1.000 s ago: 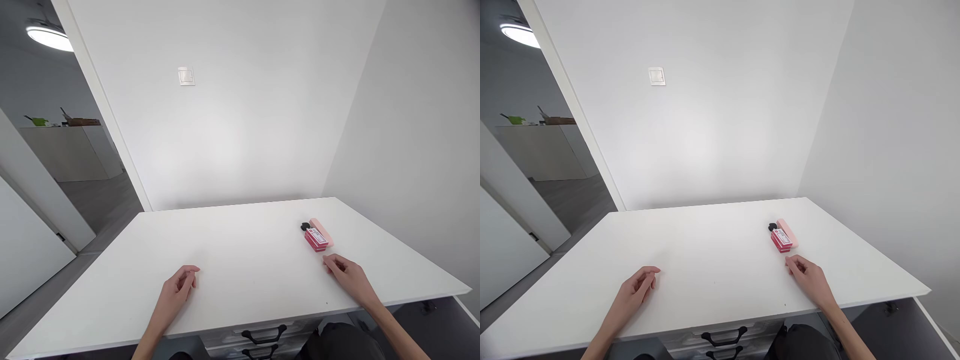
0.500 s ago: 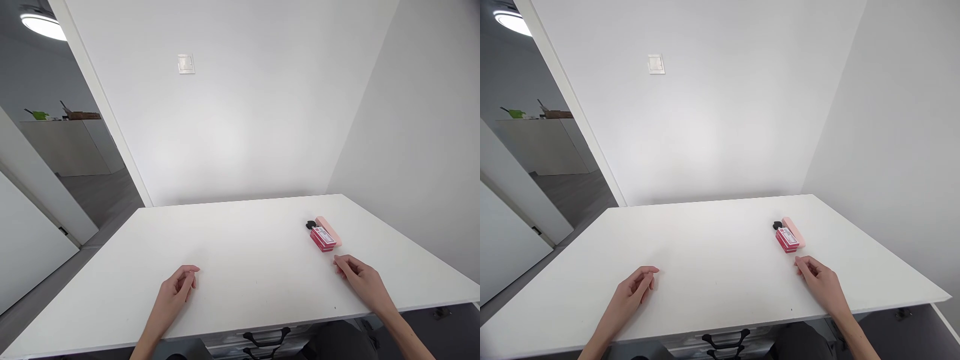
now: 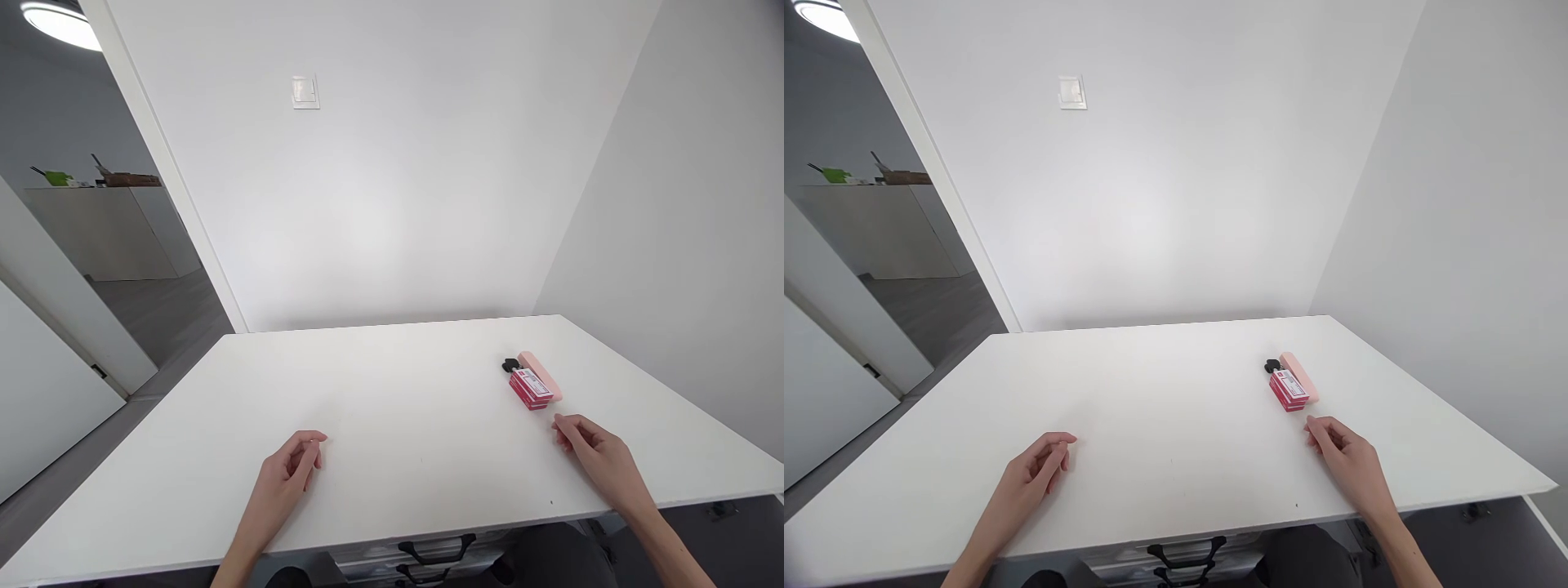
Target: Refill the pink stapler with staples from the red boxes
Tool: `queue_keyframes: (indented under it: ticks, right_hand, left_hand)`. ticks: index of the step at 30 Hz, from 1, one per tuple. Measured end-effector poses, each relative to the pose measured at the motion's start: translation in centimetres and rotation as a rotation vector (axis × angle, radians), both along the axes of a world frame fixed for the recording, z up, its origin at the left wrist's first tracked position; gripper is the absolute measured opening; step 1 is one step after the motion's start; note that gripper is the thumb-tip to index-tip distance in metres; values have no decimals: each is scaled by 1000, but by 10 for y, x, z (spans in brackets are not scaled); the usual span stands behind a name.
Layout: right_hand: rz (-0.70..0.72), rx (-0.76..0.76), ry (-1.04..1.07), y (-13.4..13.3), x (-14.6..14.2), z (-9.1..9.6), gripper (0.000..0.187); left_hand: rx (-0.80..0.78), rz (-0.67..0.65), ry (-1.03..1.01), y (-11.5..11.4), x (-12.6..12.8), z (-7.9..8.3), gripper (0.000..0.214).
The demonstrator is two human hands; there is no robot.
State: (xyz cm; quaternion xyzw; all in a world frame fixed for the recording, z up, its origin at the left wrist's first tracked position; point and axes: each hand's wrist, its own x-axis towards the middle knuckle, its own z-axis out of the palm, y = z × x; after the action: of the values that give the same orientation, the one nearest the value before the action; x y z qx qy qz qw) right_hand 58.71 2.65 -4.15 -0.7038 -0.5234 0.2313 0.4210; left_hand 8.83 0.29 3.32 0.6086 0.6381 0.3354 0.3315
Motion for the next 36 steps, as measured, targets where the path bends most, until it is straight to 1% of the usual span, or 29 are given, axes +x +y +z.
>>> queue_keyframes:
  ticks: [11, 18, 23, 36]
  right_hand:
    - [-9, 1, 23, 4, 2, -4, 46]
    - [-14, 0, 15, 5, 1, -2, 46]
    - [3, 20, 19, 4, 1, -1, 46]
    - [14, 15, 14, 3, 1, -2, 48]
  left_hand:
    - [5, -8, 28, 2, -4, -3, 44]
    - [38, 7, 25, 2, -4, -3, 44]
    - [58, 14, 27, 3, -2, -1, 47]
    - [57, 21, 4, 0, -1, 1, 45]
